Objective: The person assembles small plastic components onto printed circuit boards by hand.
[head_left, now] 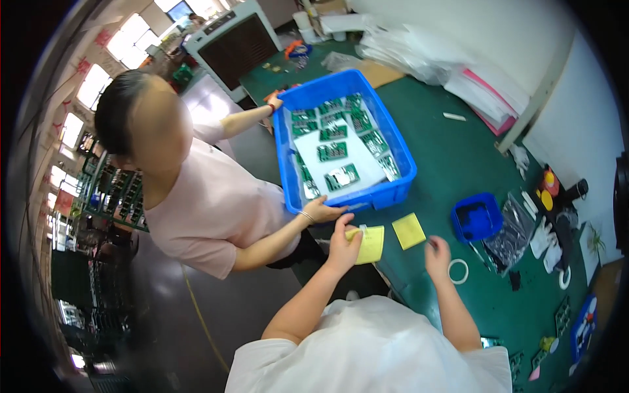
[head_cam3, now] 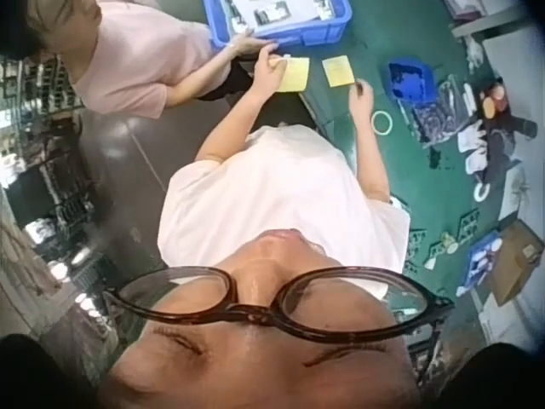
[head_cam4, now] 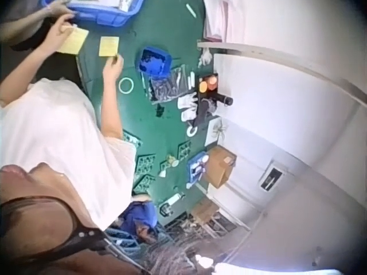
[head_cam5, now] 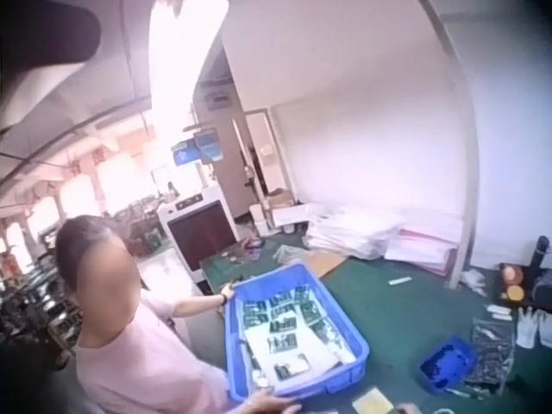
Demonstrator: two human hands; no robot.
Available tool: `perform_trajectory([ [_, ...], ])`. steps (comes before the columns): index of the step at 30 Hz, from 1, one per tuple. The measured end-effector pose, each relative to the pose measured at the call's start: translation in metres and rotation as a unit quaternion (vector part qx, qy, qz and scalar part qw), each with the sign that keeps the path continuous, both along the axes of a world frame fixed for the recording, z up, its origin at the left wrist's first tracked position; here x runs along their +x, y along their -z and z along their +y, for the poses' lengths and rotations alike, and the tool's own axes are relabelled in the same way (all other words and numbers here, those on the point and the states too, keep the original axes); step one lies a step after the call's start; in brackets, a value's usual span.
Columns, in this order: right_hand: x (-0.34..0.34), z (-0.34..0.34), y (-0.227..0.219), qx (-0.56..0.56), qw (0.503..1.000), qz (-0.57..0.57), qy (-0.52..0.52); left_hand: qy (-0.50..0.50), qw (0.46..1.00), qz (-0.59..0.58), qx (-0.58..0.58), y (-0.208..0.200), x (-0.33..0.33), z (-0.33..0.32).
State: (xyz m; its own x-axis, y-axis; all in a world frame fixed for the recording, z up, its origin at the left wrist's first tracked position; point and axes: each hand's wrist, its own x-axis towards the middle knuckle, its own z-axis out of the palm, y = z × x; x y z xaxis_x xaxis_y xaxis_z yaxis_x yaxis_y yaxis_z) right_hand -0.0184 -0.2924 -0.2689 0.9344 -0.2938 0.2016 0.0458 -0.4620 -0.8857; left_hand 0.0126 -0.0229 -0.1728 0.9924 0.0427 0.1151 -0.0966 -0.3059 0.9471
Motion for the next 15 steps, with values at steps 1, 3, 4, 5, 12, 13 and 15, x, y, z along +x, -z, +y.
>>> perform_trajectory([
  [1,0.017,0.017,-0.009,0.075,0.993,0.056,-0.070,-0.005,1.000,0.008,-0.007,-0.005,0.005,-0.006],
  [3,0.047,0.064,-0.058,0.146,0.978,0.016,-0.148,-0.020,0.999,0.005,-0.030,0.006,0.012,-0.009],
  [4,0.060,0.082,-0.066,0.174,0.970,0.054,-0.158,-0.031,0.998,0.008,-0.053,0.013,0.017,-0.012],
  [5,0.074,0.095,-0.068,0.202,0.961,0.091,-0.167,-0.042,0.996,0.010,-0.076,0.021,0.023,-0.012],
  [12,0.119,0.138,-0.025,0.170,0.948,0.186,-0.193,-0.201,0.965,0.073,-0.151,0.072,0.057,-0.005],
  [13,0.123,0.142,-0.023,0.166,0.948,0.190,-0.194,-0.205,0.964,0.076,-0.154,0.077,0.062,-0.002],
  [15,0.132,0.150,-0.019,0.112,0.965,0.159,-0.175,-0.218,0.955,0.136,-0.144,0.089,0.075,0.005],
])
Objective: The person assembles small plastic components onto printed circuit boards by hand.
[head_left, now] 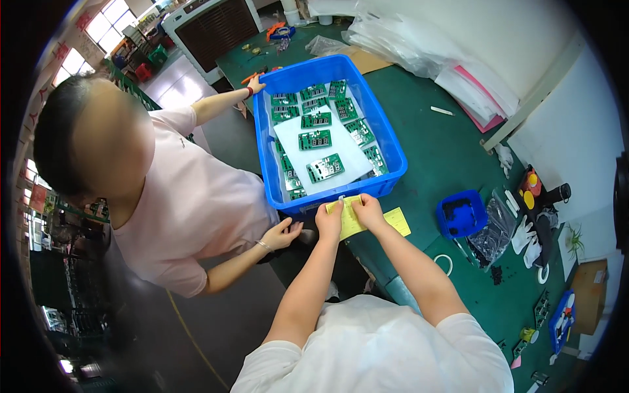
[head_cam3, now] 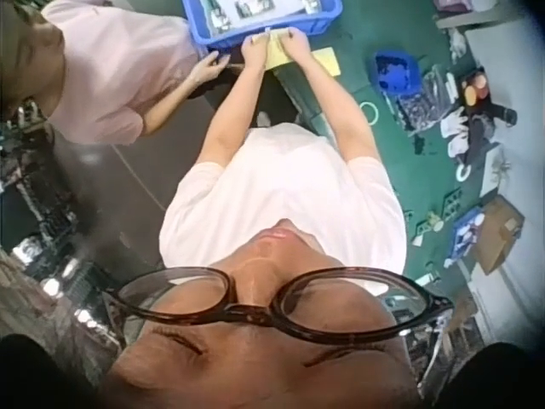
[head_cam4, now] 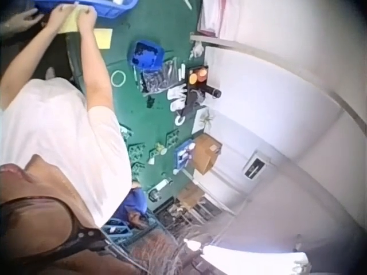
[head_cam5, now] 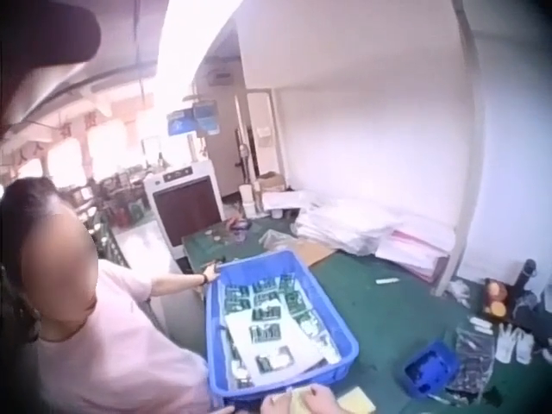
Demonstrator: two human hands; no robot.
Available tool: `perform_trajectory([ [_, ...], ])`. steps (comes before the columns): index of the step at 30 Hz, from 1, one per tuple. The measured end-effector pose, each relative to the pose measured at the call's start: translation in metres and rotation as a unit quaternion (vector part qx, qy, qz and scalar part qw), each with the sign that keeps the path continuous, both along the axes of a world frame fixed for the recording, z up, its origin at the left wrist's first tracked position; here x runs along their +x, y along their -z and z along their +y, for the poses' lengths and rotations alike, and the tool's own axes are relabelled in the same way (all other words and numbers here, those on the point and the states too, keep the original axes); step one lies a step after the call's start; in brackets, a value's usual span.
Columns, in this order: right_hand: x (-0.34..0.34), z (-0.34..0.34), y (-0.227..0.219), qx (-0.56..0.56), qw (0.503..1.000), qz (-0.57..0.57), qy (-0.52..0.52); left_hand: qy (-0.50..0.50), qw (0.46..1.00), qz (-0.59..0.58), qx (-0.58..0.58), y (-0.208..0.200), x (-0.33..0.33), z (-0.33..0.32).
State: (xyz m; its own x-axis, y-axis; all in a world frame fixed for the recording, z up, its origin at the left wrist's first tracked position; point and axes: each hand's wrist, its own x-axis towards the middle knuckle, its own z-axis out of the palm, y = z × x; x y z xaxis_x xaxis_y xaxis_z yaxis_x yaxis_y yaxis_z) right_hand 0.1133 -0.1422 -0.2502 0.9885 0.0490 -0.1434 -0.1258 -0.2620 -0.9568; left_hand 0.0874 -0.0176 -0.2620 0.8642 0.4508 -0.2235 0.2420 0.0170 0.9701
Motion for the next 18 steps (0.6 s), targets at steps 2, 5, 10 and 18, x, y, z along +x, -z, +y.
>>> perform_trajectory([
  [2,0.007,-0.004,0.012,-0.022,1.000,0.012,0.003,-0.015,1.000,-0.010,-0.017,-0.013,0.007,-0.009],
  [5,0.011,-0.003,0.013,-0.002,1.000,0.027,-0.011,-0.020,0.999,0.019,-0.016,-0.013,0.015,-0.005],
  [10,0.014,0.005,0.009,-0.003,1.000,0.007,-0.010,-0.018,0.998,0.050,-0.014,-0.006,0.023,0.003],
  [18,0.020,0.005,0.014,0.009,1.000,0.018,-0.001,-0.020,0.997,0.076,-0.015,-0.003,0.031,0.000],
])
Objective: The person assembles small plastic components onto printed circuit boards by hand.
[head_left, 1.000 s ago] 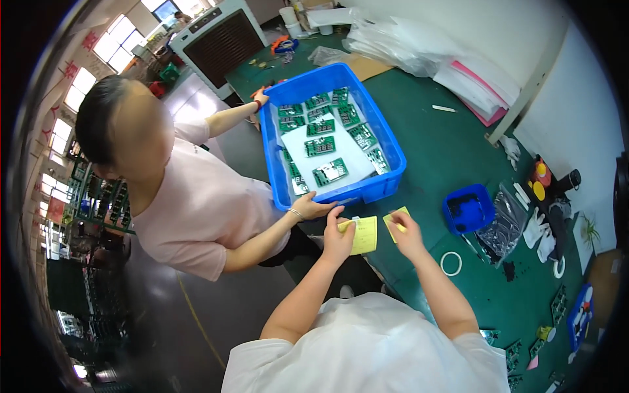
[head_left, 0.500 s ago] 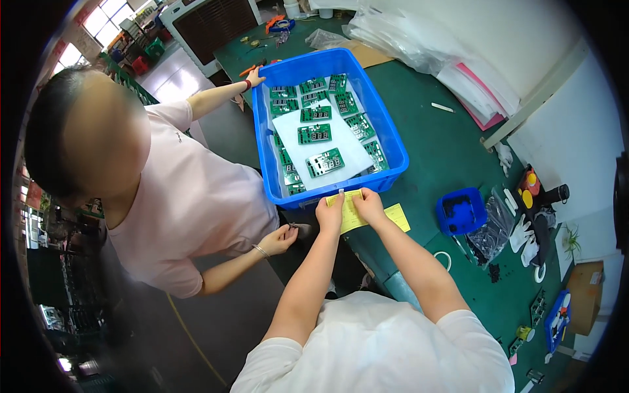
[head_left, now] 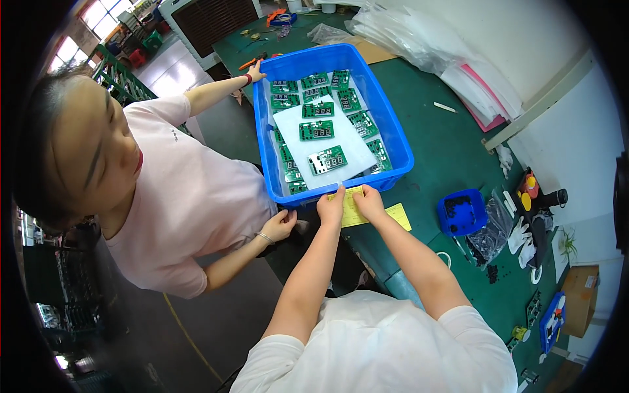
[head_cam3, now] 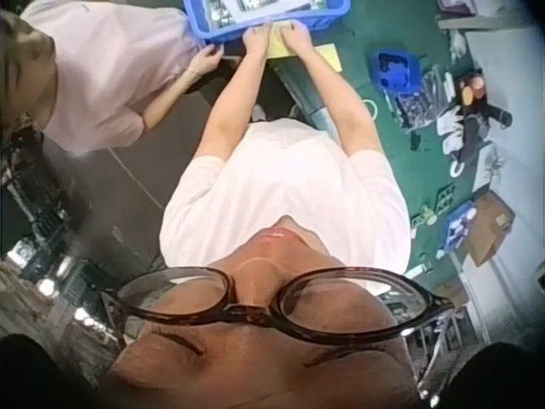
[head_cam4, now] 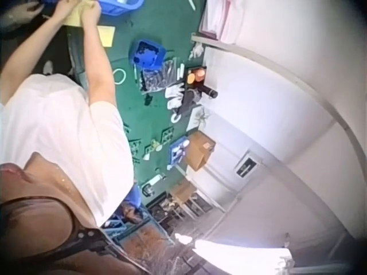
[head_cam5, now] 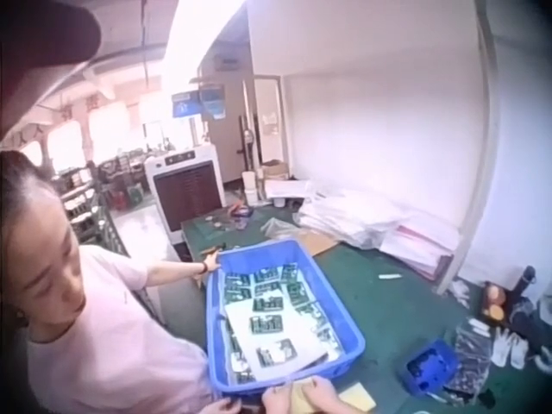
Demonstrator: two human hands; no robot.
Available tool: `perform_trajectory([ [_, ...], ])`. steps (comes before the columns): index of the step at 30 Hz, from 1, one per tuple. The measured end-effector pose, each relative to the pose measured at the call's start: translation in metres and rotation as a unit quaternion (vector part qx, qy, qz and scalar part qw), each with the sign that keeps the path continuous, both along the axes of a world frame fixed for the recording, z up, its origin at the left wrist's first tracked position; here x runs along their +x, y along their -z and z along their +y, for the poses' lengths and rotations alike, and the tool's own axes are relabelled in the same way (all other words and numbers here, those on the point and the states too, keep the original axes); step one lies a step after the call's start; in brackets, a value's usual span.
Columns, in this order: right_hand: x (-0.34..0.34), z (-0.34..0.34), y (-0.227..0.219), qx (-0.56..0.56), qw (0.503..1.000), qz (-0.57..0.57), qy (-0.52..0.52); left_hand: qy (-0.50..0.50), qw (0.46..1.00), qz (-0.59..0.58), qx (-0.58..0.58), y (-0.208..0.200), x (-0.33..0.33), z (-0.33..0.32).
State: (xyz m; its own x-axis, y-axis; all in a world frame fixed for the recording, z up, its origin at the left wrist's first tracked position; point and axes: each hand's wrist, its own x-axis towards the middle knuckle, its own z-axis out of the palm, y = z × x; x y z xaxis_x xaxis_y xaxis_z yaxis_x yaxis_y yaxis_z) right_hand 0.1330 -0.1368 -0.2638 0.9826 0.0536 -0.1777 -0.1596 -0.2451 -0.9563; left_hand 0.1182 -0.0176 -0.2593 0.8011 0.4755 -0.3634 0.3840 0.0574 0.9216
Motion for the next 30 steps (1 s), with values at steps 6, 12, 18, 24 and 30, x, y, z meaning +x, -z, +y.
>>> perform_trajectory([
  [6,-0.010,-0.005,-0.045,-0.304,0.922,-0.238,0.035,0.004,0.994,-0.016,-0.111,-0.004,0.003,0.012],
  [12,0.003,0.005,-0.061,-0.340,0.801,-0.447,-0.208,0.030,0.983,-0.038,-0.178,0.005,0.000,0.018],
  [18,0.030,0.008,-0.058,-0.355,0.800,-0.409,-0.259,0.084,0.975,-0.043,-0.200,0.015,-0.018,0.037],
  [24,0.038,0.010,-0.055,-0.379,0.770,-0.417,-0.299,0.123,0.987,0.019,-0.101,0.034,-0.047,0.052],
  [30,0.047,0.013,-0.029,-0.407,0.760,-0.396,-0.316,0.173,0.980,0.083,-0.058,0.062,-0.112,0.035],
])
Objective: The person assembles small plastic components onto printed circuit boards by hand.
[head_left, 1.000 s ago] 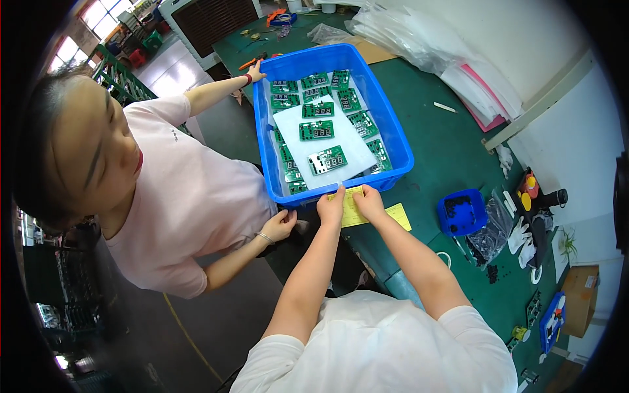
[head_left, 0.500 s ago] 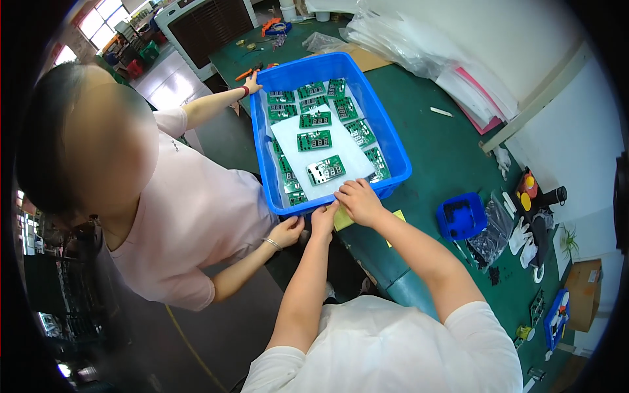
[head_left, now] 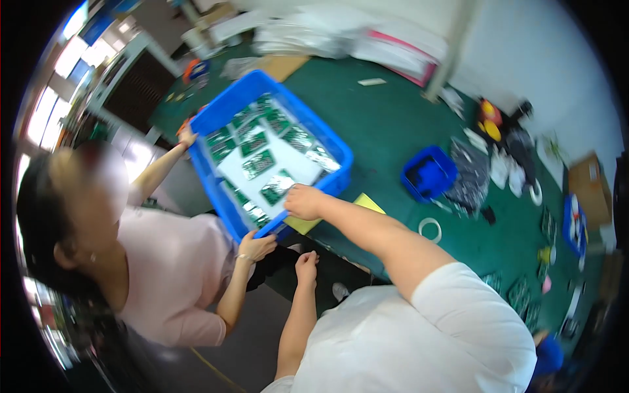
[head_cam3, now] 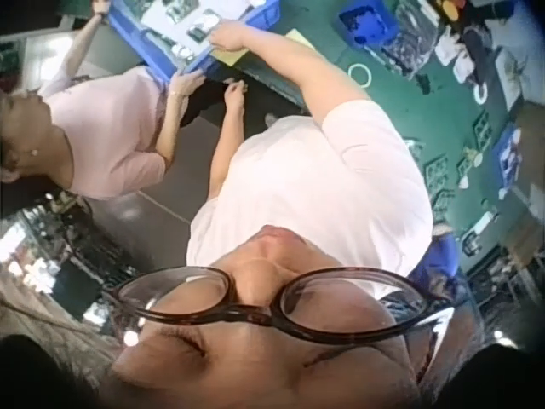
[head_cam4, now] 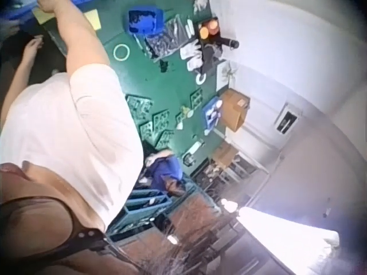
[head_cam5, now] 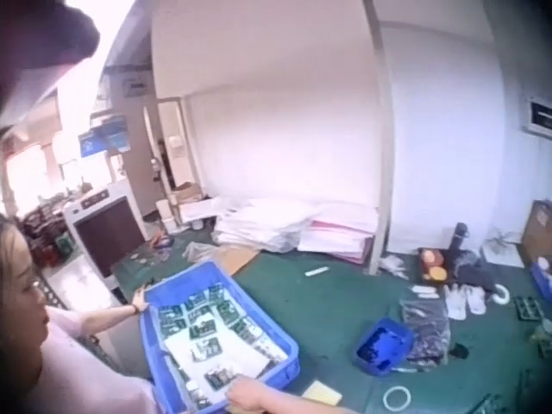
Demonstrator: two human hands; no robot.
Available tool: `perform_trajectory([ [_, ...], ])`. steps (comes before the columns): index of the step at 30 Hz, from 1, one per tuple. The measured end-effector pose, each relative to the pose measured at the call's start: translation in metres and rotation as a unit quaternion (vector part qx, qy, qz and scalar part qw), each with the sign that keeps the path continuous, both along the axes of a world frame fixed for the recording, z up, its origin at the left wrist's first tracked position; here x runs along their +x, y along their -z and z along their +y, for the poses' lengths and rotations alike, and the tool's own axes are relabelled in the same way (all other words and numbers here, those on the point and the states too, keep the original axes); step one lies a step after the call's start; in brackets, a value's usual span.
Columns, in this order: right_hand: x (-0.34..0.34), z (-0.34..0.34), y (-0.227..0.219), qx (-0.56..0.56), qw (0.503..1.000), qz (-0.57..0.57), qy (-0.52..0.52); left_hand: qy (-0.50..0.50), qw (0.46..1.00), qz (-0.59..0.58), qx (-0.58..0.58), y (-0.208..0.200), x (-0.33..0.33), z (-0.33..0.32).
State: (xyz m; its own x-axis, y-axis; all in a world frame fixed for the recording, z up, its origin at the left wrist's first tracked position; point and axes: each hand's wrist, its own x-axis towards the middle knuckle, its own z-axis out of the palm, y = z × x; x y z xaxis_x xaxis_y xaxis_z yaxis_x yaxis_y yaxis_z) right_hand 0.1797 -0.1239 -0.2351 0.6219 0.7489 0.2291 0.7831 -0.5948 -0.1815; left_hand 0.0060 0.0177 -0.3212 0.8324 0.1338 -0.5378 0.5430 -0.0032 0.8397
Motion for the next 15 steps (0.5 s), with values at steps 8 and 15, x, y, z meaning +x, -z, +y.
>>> perform_trajectory([
  [8,-0.154,-0.047,0.019,0.287,0.916,0.079,0.269,0.084,0.991,0.103,0.004,0.011,-0.057,0.007],
  [15,-0.302,-0.257,0.102,0.189,0.780,0.100,0.588,0.184,0.969,0.153,0.056,0.027,-0.041,-0.032],
])
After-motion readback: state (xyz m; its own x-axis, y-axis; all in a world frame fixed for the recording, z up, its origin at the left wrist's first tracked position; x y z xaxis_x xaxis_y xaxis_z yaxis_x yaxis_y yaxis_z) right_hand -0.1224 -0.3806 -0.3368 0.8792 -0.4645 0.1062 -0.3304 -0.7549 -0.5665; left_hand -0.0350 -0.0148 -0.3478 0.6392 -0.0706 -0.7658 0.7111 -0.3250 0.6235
